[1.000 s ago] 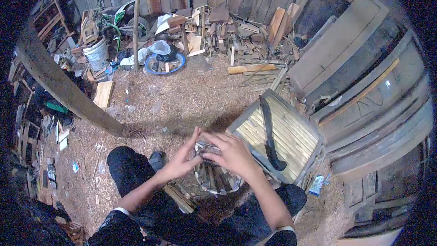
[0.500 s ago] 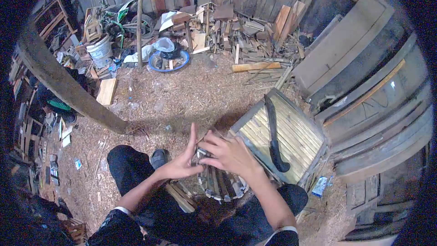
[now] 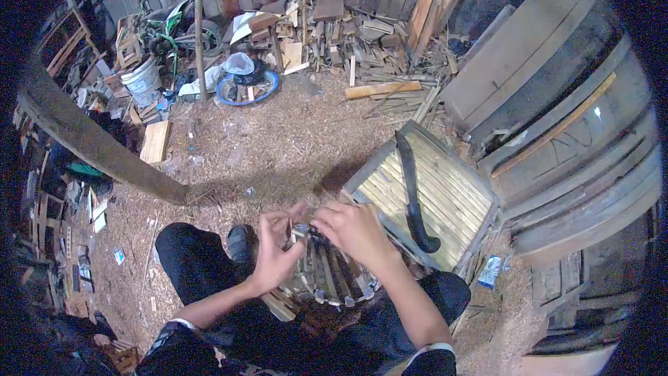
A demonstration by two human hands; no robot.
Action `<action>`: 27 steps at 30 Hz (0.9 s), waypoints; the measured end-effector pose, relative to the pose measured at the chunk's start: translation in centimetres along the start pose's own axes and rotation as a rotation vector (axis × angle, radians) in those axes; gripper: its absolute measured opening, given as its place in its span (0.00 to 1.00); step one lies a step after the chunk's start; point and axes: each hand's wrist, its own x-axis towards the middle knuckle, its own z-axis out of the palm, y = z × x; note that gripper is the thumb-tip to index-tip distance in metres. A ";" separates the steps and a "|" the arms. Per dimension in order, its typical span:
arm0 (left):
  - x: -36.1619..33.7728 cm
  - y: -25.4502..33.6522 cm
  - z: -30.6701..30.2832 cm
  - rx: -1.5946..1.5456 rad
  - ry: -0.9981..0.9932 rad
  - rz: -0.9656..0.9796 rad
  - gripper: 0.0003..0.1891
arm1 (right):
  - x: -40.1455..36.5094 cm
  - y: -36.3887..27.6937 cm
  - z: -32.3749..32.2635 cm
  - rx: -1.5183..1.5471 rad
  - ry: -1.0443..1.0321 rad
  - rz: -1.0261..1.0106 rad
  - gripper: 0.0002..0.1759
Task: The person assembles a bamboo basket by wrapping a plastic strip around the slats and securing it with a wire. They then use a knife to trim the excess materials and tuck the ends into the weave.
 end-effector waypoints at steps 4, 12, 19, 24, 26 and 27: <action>0.3 -0.6 -1.0 -0.114 0.067 -0.009 0.18 | -0.2 0.0 -0.2 0.093 0.036 -0.008 0.09; 0.0 1.0 -2.0 0.049 0.092 -0.129 0.13 | -0.4 -0.7 0.0 0.142 -0.045 0.019 0.11; -0.1 1.1 -3.1 0.173 0.053 -0.167 0.14 | -0.5 -1.0 0.4 0.263 -0.037 0.008 0.11; 0.4 2.0 -2.9 0.171 0.134 -0.178 0.17 | -0.5 -0.7 0.4 0.336 0.046 0.036 0.10; 0.5 1.6 -2.8 0.202 0.100 -0.187 0.21 | -0.5 -0.6 0.4 0.347 0.041 0.048 0.10; 0.5 1.5 -2.7 0.201 0.099 -0.189 0.21 | -0.6 -0.7 0.5 0.380 0.046 0.040 0.09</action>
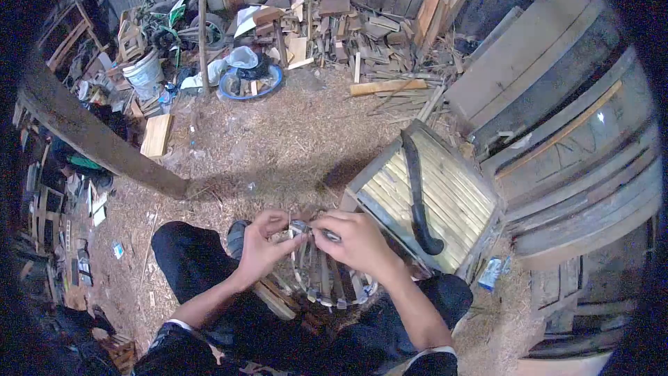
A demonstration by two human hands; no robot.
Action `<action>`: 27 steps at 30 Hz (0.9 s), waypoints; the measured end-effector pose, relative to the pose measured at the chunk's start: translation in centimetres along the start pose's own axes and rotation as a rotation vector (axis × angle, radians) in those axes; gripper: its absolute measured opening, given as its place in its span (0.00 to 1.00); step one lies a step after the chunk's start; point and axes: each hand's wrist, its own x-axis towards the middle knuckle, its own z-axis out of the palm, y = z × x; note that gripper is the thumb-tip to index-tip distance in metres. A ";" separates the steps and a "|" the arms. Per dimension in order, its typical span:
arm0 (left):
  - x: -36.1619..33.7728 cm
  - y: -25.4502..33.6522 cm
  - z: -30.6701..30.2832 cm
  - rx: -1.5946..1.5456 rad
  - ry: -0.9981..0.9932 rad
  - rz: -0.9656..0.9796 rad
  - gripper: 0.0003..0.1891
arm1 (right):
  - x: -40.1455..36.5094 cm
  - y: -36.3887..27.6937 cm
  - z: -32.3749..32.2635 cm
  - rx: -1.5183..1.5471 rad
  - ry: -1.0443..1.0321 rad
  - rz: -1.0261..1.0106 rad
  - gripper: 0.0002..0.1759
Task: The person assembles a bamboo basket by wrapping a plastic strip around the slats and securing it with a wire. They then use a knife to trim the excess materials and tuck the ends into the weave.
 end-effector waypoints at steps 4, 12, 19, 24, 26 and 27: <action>0.4 0.8 0.0 -0.056 -0.043 -0.050 0.25 | -0.2 0.3 -0.1 0.084 -0.009 0.031 0.09; 1.3 1.0 0.5 0.009 -0.127 0.002 0.26 | -0.8 0.7 -0.3 0.064 0.041 0.026 0.08; 1.5 1.1 0.8 -0.070 -0.141 -0.044 0.22 | -1.5 0.8 -0.6 0.048 0.046 0.046 0.09; 1.6 0.7 1.0 -0.068 -0.143 -0.031 0.21 | -1.7 0.7 -0.4 0.056 0.055 0.058 0.08; 1.7 0.7 1.1 -0.059 -0.147 -0.010 0.21 | -1.6 0.6 -0.5 0.046 0.061 0.061 0.08; 1.7 0.9 1.1 -0.060 -0.146 -0.009 0.21 | -1.6 0.6 -0.5 0.034 0.059 0.055 0.08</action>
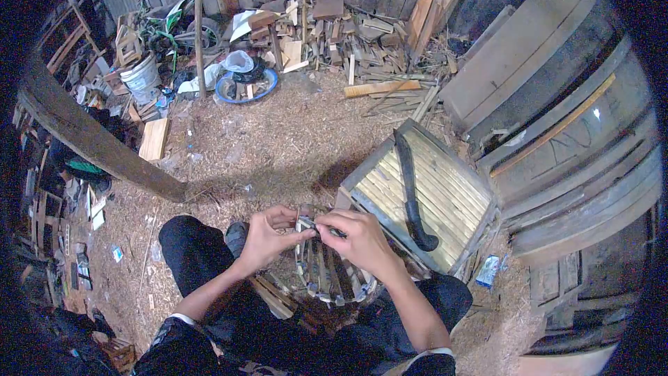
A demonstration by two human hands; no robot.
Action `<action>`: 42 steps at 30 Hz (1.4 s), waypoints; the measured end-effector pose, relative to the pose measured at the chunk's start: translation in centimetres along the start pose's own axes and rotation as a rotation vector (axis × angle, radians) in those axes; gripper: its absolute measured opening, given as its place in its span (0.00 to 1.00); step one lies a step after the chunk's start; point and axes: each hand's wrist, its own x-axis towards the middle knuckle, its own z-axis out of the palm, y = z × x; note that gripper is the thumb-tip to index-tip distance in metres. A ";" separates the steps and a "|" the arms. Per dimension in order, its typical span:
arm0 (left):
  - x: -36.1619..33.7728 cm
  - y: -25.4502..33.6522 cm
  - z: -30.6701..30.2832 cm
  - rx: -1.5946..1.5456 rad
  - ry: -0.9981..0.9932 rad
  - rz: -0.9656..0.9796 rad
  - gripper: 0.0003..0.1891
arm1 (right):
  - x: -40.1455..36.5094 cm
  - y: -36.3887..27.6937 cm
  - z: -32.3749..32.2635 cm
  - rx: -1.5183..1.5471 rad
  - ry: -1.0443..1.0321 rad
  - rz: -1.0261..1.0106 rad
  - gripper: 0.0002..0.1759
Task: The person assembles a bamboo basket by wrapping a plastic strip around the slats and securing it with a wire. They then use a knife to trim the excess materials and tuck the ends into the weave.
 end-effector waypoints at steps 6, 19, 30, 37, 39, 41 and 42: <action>0.0 -0.3 0.2 -0.005 -0.004 0.026 0.19 | -0.2 0.4 0.0 0.004 0.008 -0.048 0.09; 0.3 0.5 0.2 0.103 -0.004 -0.011 0.22 | -0.4 0.3 0.2 -0.012 0.054 -0.021 0.08; 0.2 -0.9 0.2 -0.023 -0.076 0.000 0.25 | -0.1 -0.5 -0.3 -0.183 -0.004 -0.082 0.06; 1.4 -0.7 -1.1 -0.210 -0.150 -0.015 0.24 | 1.2 1.1 -1.5 -0.037 0.039 0.112 0.09; 2.0 -0.9 -1.3 -0.206 -0.117 -0.072 0.26 | 1.6 1.6 -1.7 -0.018 0.025 0.137 0.10; 2.4 -1.8 -1.4 -0.218 -0.111 -0.033 0.26 | 1.9 2.3 -1.0 0.277 -0.064 0.204 0.12; 2.4 -1.8 -1.5 -0.209 -0.099 -0.035 0.25 | 2.0 2.1 -1.0 0.296 -0.063 0.204 0.12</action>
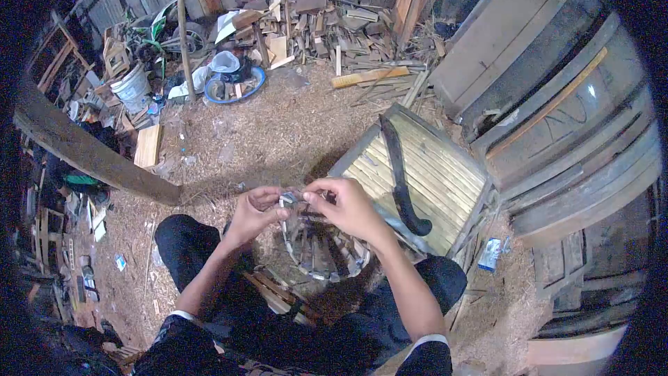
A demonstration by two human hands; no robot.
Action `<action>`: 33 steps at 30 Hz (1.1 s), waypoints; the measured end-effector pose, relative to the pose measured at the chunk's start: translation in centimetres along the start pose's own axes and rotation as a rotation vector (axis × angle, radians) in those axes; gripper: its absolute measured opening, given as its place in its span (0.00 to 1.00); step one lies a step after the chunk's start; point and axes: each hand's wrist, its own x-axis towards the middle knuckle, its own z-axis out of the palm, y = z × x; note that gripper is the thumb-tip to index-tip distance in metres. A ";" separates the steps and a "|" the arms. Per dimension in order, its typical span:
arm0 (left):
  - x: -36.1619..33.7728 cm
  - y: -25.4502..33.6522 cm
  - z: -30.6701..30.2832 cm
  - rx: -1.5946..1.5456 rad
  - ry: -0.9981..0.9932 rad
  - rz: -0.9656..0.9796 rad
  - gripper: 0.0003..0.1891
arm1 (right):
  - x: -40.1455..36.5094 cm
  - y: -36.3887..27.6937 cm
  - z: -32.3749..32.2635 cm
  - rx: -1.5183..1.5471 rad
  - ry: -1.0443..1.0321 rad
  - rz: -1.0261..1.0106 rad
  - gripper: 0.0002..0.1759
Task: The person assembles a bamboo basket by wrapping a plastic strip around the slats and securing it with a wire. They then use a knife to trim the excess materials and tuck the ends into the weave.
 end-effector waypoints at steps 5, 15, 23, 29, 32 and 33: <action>0.1 0.8 -0.2 0.043 0.014 0.056 0.24 | 0.4 1.0 -0.6 0.111 -0.027 0.044 0.15; 0.4 1.0 -2.3 0.176 0.098 0.008 0.29 | 1.0 1.4 0.9 0.041 0.099 0.017 0.20; -0.6 2.4 -2.2 0.276 0.013 0.027 0.35 | 0.9 1.5 1.8 -0.026 0.207 0.017 0.17; -1.3 0.5 -1.6 0.302 0.099 0.058 0.31 | -0.1 0.9 2.8 0.101 0.182 0.030 0.17; -1.5 0.5 -2.2 0.215 0.137 0.137 0.29 | -1.3 -0.1 4.0 0.043 0.162 -0.018 0.18; -1.6 1.4 -2.3 0.207 0.109 0.113 0.28 | -1.7 -0.8 4.2 -0.019 0.155 -0.064 0.18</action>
